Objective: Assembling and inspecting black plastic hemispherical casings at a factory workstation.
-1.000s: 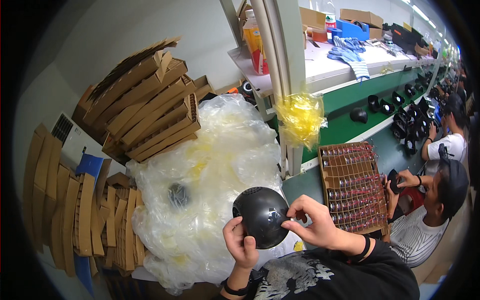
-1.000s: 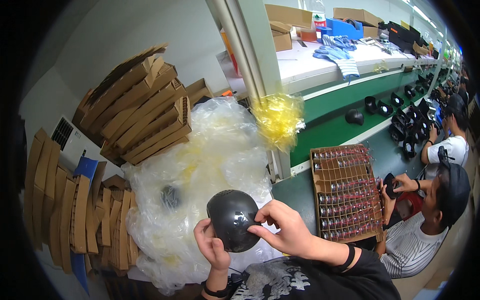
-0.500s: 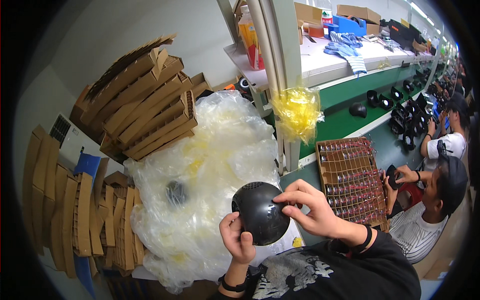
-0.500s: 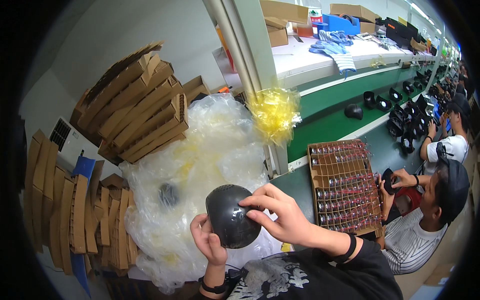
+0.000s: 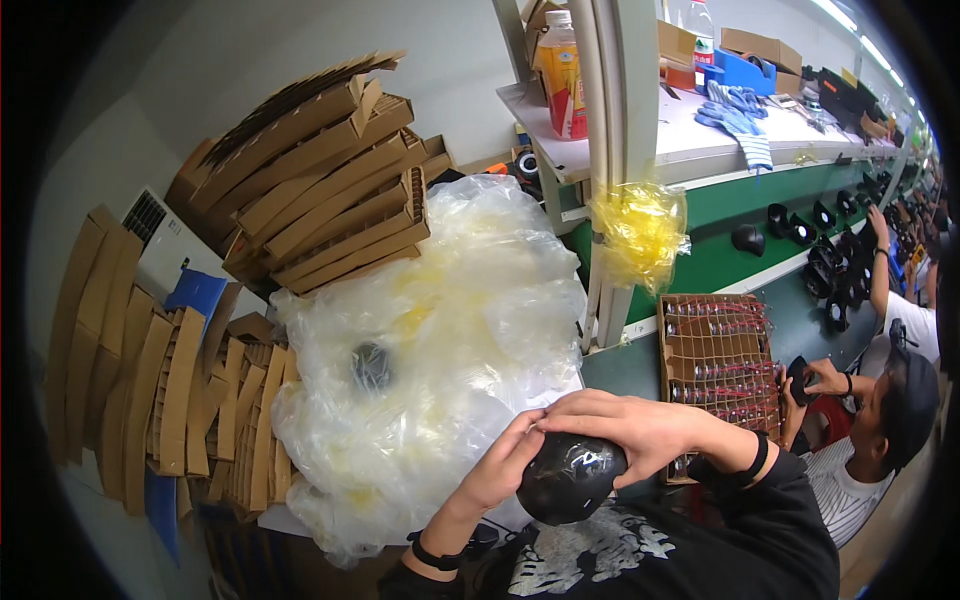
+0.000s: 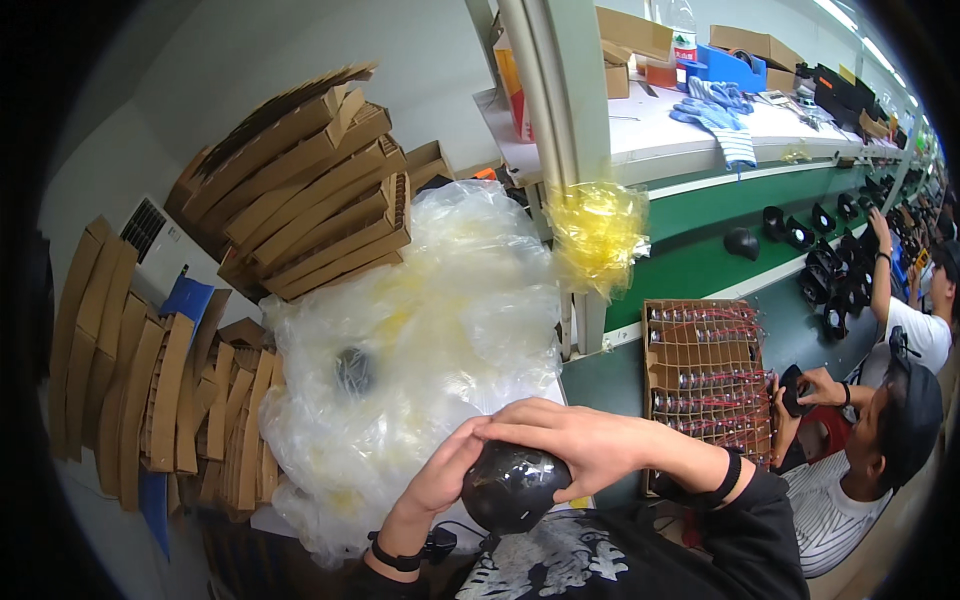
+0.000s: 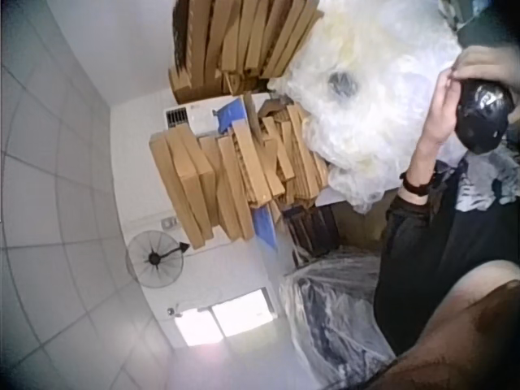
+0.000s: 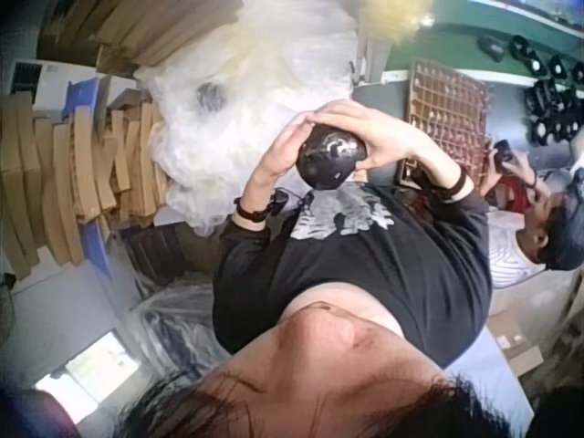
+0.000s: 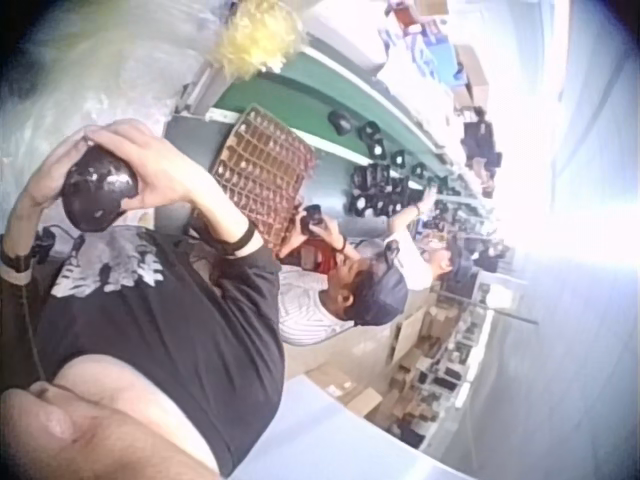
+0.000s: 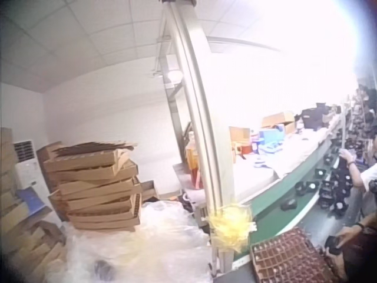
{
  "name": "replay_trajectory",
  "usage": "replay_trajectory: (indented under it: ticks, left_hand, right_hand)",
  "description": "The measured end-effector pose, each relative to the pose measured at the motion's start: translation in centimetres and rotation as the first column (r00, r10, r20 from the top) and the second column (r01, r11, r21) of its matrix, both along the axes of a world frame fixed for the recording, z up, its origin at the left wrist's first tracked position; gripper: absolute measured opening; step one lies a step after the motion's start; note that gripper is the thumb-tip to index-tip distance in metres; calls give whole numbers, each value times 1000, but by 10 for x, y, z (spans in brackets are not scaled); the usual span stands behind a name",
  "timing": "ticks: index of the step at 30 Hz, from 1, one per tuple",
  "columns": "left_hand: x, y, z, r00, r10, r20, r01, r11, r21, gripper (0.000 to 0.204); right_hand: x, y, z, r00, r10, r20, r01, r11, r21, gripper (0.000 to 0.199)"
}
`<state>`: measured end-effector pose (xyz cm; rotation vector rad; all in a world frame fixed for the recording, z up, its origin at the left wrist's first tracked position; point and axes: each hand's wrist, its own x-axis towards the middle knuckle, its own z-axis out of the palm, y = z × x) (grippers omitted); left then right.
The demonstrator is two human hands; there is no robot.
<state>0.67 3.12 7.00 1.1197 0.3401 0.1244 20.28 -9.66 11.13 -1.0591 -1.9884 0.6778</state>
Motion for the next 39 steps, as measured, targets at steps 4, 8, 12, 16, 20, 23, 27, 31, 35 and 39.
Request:
replay_trajectory:
  ticks: [4, 8, 12, 16, 20, 23, 27, 31, 35, 39]
  left_hand:
    - [-7, -1, -5, 996, -79, -30, 83, 981, 177, 37]
    - [-8, -1, -9, 996, -44, -74, 42, 999, -28, 37]
    - [-11, 0, -9, 984, -76, -161, 78, 997, 10, 38]
    - [-16, -1, -9, 987, -95, -131, 108, 989, 100, 36]
    - [-18, -4, -5, 994, -1, -105, 26, 970, 240, 33]
    - [-17, -1, -1, 985, -43, -166, 100, 931, 351, 34]
    - [-18, 1, 6, 958, -71, -278, 175, 913, 368, 34]
    - [-18, -1, -5, 969, -40, -244, 120, 938, 324, 34]
    - [-17, 3, -15, 949, -76, -305, 207, 883, 422, 37]
    - [-16, 1, -20, 952, -54, -302, 182, 893, 411, 38]
  right_hand:
    - [-4, -5, -7, 999, -17, 41, 19, 998, -63, 96]
    - [-12, -5, -14, 998, -33, -54, 27, 994, -107, 89]
    - [-20, -12, -22, 989, -77, -123, 57, 986, -159, 85]
    - [-20, -15, -16, 993, -50, -103, 40, 994, -100, 86]
    - [-25, -17, 20, 992, -129, 13, 127, 988, 85, 66]
    - [-34, -21, 10, 933, -268, 240, 190, 933, 305, 27]
    - [-36, -20, 0, 882, -262, 391, 122, 930, 348, 30]
    - [-48, -19, -10, 815, -338, 471, 111, 888, 446, 26]
    - [-61, -19, -18, 635, -400, 661, 40, 872, 488, 16]
    - [-57, -15, -28, 686, -382, 619, 110, 896, 431, 19]
